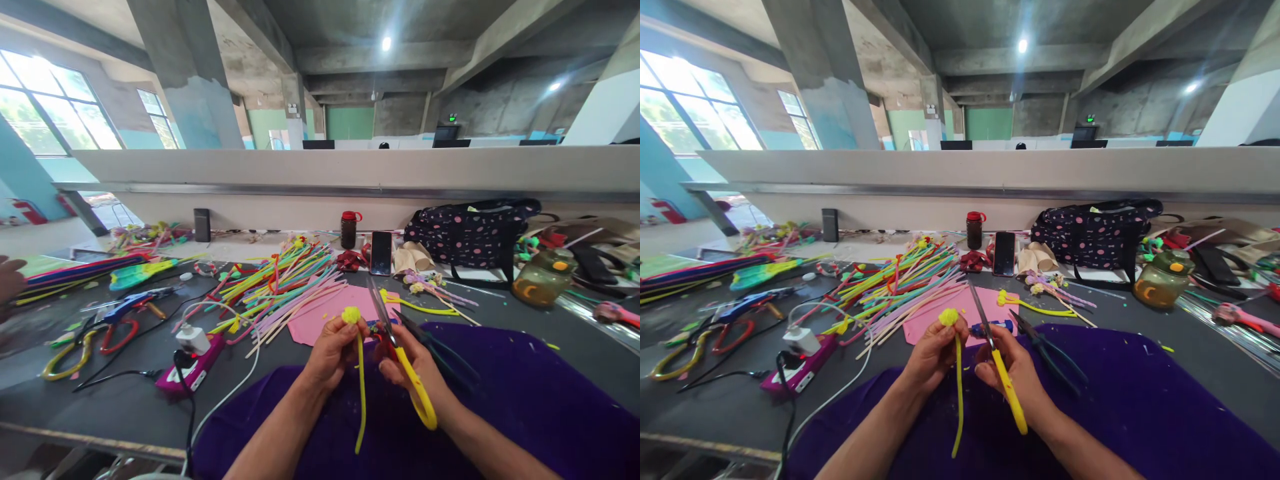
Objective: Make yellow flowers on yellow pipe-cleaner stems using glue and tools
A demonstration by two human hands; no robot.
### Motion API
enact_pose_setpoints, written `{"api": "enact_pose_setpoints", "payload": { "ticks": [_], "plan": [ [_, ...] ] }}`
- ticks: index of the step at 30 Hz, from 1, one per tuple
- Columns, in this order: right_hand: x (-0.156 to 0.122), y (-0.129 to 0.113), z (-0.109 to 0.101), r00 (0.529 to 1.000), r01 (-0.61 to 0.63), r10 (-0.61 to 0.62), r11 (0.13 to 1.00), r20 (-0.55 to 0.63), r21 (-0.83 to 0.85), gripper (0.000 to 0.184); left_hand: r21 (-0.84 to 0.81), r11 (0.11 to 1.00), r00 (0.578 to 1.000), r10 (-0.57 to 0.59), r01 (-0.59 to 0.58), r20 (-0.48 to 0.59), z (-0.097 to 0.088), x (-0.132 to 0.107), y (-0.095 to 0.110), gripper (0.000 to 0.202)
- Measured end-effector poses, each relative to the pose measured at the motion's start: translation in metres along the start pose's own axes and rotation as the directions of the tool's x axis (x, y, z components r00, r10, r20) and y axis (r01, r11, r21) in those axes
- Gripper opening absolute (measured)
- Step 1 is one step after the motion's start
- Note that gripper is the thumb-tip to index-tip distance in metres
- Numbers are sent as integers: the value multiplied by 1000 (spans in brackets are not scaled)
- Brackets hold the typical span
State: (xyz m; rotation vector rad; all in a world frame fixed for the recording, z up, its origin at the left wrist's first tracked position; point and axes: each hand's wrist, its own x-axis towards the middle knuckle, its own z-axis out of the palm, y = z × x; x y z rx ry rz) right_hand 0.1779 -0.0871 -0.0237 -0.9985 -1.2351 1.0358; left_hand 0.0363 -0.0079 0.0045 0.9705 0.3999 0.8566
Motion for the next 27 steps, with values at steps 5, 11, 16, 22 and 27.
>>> {"api": "enact_pose_setpoints", "payload": {
  "ticks": [5,11,16,22,27],
  "plan": [
    [-3,0,12,989,-141,150,937,-4,319,48,82,992,992,-94,101,-83,8,3,-12,28],
    [2,5,8,951,-237,298,868,-77,437,37,158,975,984,-139,155,-110,10,6,-17,26],
    [7,0,4,938,-287,346,815,-25,503,34,146,964,974,-218,224,-54,8,7,-14,31],
    [7,0,3,925,-342,380,796,28,499,16,113,968,975,-219,223,-47,6,9,-15,31],
    [5,2,4,920,-364,390,806,44,467,19,97,970,973,-213,221,-87,6,9,-17,28]
  ]
}}
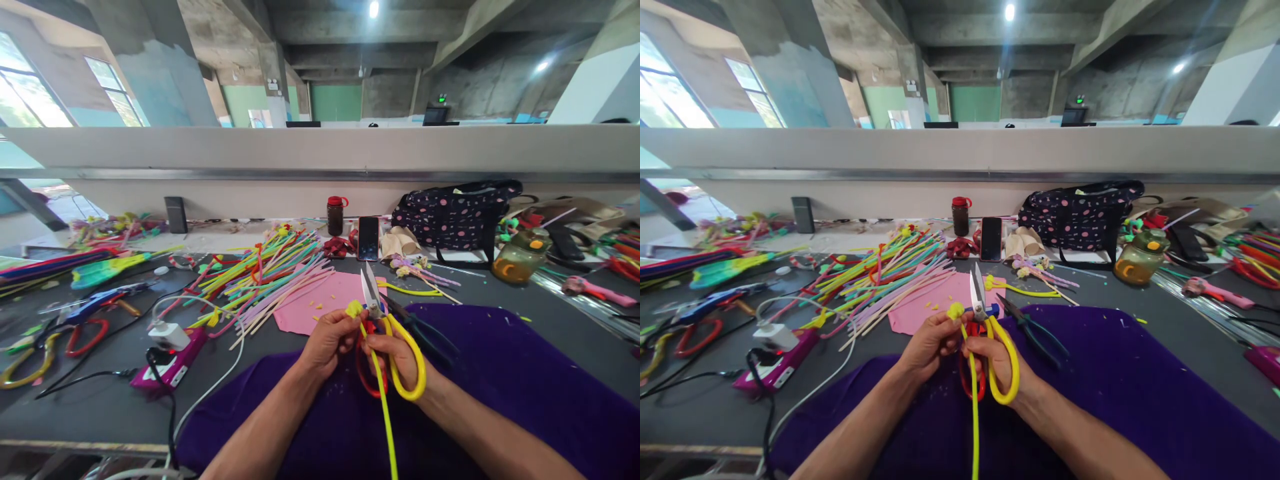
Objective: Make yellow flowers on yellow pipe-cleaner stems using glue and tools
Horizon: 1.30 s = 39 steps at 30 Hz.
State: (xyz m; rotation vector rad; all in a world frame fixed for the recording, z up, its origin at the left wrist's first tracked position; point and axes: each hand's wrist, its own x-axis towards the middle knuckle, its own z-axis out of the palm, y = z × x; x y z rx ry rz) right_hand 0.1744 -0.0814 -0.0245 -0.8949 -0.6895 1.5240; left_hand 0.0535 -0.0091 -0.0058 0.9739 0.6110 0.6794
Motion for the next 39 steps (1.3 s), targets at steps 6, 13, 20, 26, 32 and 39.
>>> {"api": "enact_pose_setpoints", "payload": {
  "ticks": [6,13,20,26,32,39],
  "plan": [
    [1,1,2,999,29,-29,999,-37,17,18,11,1000,1000,6,-6,-7,1,0,0,28],
    [1,2,4,996,75,-73,996,-59,47,37,-44,999,999,9,-10,-40,3,0,-1,30],
    [5,1,-1,998,64,-63,997,-17,45,20,-4,1000,1000,-9,9,-17,4,-3,0,32],
    [10,-6,-5,998,10,-13,999,60,51,19,51,998,995,-44,39,87,3,-2,3,32],
    [8,-5,-5,998,33,-37,996,43,88,35,68,996,995,-56,50,81,-1,1,0,25],
    [6,-5,-5,984,176,-176,984,-37,-8,48,55,996,998,-64,64,-8,-2,1,3,28]
  ]
}}
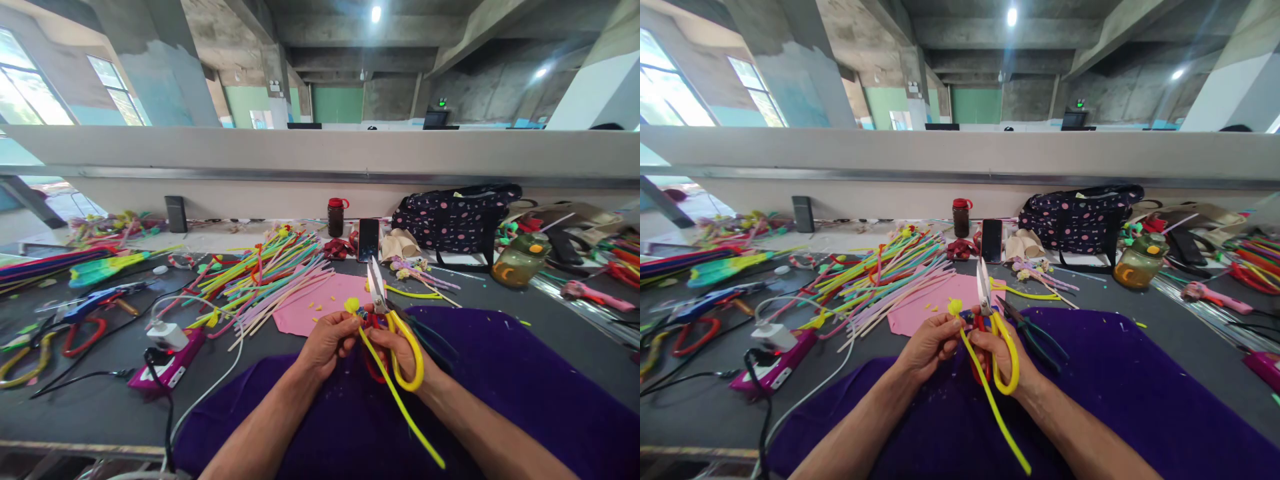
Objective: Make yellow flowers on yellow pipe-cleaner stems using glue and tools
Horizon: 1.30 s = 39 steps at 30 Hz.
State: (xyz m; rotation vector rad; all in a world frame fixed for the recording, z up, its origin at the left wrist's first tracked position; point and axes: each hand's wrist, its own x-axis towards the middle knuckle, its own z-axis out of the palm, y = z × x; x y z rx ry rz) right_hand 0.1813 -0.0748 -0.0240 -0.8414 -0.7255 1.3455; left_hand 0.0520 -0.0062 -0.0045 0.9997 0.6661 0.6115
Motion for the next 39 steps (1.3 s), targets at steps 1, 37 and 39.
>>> {"api": "enact_pose_setpoints", "payload": {
  "ticks": [1,37,39],
  "plan": [
    [0,1,0,1000,14,-13,1000,-11,1,48,0,1000,1000,3,-3,-15,0,0,0,29],
    [-7,3,5,989,-13,26,996,149,-87,30,87,963,967,256,-255,-3,6,-13,1,19],
    [-7,2,6,986,-4,21,995,167,-103,30,98,957,962,270,-271,23,6,-14,1,18]
  ]
}}
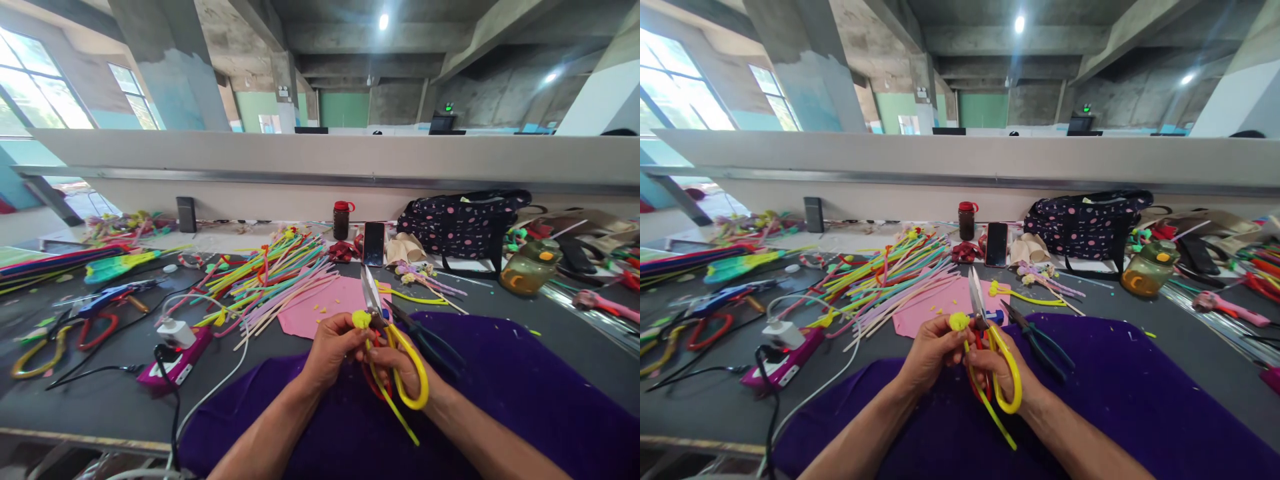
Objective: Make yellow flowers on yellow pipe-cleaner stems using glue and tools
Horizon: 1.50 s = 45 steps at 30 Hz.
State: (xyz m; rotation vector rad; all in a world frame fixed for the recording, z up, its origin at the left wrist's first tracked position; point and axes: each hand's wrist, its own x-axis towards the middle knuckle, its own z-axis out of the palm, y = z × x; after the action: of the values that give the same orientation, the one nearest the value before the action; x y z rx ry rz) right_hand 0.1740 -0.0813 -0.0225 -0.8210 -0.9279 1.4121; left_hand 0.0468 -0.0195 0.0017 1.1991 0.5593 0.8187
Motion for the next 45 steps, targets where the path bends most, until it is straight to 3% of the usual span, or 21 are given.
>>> {"api": "enact_pose_setpoints", "payload": {
  "ticks": [8,11,14,17,28,35,42,45],
  "plan": [
    [-1,-3,-1,991,86,-97,989,-97,-119,46,-61,998,1000,2,-3,-21,-6,1,2,15],
    [-2,-6,-1,986,110,-129,980,-105,-167,43,-184,982,999,-39,38,-3,-9,3,5,17],
    [-3,-9,1,985,130,-149,973,-90,-190,43,-371,922,993,-81,109,91,-15,7,6,22],
    [-4,-10,1,988,122,-139,972,-72,-199,43,-459,879,988,-78,132,134,-20,9,6,21],
    [-5,-13,0,993,93,-108,968,-51,-234,43,-426,889,986,-150,169,77,-21,10,11,19],
    [-3,-5,0,992,106,-116,981,-54,-161,44,-396,894,978,-186,209,97,-17,11,9,21],
    [1,4,-6,997,-61,62,998,-53,23,44,-302,938,984,-155,173,85,-14,13,3,21],
    [1,5,-9,997,-58,60,998,-50,32,44,-266,951,987,-138,156,86,-12,13,1,20]
  ]
}}
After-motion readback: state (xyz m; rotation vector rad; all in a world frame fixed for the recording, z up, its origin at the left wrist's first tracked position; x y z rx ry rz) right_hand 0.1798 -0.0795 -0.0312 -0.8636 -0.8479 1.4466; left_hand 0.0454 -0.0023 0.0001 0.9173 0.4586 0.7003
